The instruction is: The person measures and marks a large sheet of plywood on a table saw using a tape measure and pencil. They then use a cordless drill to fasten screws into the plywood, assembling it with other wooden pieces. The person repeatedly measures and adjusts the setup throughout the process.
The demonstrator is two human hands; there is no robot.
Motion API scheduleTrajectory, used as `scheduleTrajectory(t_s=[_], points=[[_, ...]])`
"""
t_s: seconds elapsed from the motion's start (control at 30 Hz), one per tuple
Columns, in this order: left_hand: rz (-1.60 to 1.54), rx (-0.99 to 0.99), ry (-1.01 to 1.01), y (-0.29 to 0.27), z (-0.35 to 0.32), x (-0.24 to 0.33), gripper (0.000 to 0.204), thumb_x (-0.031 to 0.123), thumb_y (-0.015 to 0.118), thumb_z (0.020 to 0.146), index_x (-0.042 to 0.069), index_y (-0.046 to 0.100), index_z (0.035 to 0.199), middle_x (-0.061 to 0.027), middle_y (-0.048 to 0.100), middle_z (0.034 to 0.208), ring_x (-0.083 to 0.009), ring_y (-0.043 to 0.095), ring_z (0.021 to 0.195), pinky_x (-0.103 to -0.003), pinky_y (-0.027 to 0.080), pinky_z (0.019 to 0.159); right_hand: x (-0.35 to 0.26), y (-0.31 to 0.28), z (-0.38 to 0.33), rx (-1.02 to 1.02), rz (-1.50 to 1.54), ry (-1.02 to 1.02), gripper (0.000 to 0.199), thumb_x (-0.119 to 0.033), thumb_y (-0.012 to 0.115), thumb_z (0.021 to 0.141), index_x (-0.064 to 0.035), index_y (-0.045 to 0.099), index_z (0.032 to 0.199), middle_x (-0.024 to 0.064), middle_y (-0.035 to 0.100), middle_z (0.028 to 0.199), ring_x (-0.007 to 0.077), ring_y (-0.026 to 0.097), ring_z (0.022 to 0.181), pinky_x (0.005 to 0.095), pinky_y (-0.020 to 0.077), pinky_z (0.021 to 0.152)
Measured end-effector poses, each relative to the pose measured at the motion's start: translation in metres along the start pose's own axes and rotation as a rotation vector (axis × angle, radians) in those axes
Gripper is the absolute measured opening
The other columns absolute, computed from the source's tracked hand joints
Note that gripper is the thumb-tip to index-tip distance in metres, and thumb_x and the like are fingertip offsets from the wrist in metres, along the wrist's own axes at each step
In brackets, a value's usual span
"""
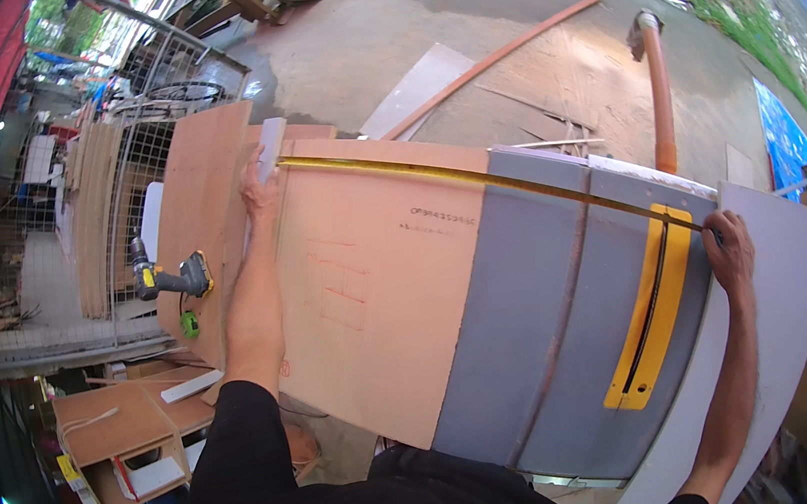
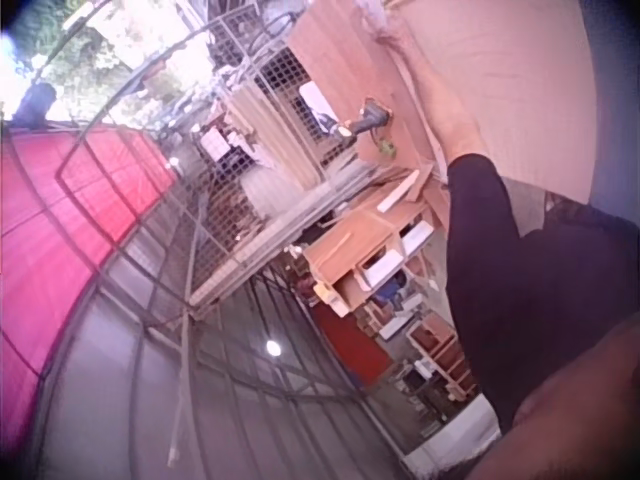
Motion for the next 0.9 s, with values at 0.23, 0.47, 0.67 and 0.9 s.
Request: scheduleTrajectory(t_s=[0.23,0.47,0.67,0.9], points=[[0.109,0.018,-0.047,0.02,0.026,-0.058,0.061,0.025,0.08,0.099,0.01,0.06,0.155,-0.0178,0.068,0.148,-0.0372,0.063,0.139,-0.049,0.049,0.117,0.001,0.006,0.005,-0.008,-0.03,0.019,0.012,-0.02,0.074,0.095,-0.0109,0.073,0.103,0.0114,0.07,0.102,0.0347,0.067,0.104,0.0488,0.0548,0.092],[0.272,0.03,-0.088,0.019,0.027,-0.043,0.055,0.046,0.075,0.103,0.022,0.064,0.151,-0.013,0.072,0.146,-0.0389,0.067,0.134,-0.049,0.052,0.109,-0.006,0.008,0.014,-0.194,-0.184,0.217,0.012,-0.024,0.068,0.096,-0.019,0.075,0.104,0.0035,0.077,0.114,0.0285,0.069,0.12,0.0448,0.0563,0.101],[0.27,-0.005,-0.115,0.016,0.033,-0.045,0.055,0.049,0.072,0.104,0.019,0.065,0.15,-0.0136,0.07,0.149,-0.0376,0.065,0.137,-0.048,0.051,0.111,-0.018,0.014,0.019,-0.229,-0.204,0.278,0.018,-0.021,0.062,0.098,-0.0199,0.077,0.109,0.0037,0.075,0.122,0.0259,0.067,0.127,0.0456,0.0544,0.103],[0.229,-0.016,-0.136,0.017,0.034,-0.045,0.055,0.047,0.073,0.103,0.017,0.066,0.148,-0.0155,0.07,0.147,-0.0364,0.065,0.136,-0.046,0.05,0.111,-0.032,0.031,0.017,-0.107,-0.214,0.214,0.021,-0.023,0.06,0.104,-0.0228,0.078,0.115,0.0044,0.073,0.121,0.0208,0.064,0.13,0.0471,0.0504,0.103]])
Point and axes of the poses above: each hand's wrist, its own z-axis towards the middle knuckle, its own y-axis out of the palm, x = y × z, the point moved 6 cm from there along z, towards the middle knuckle
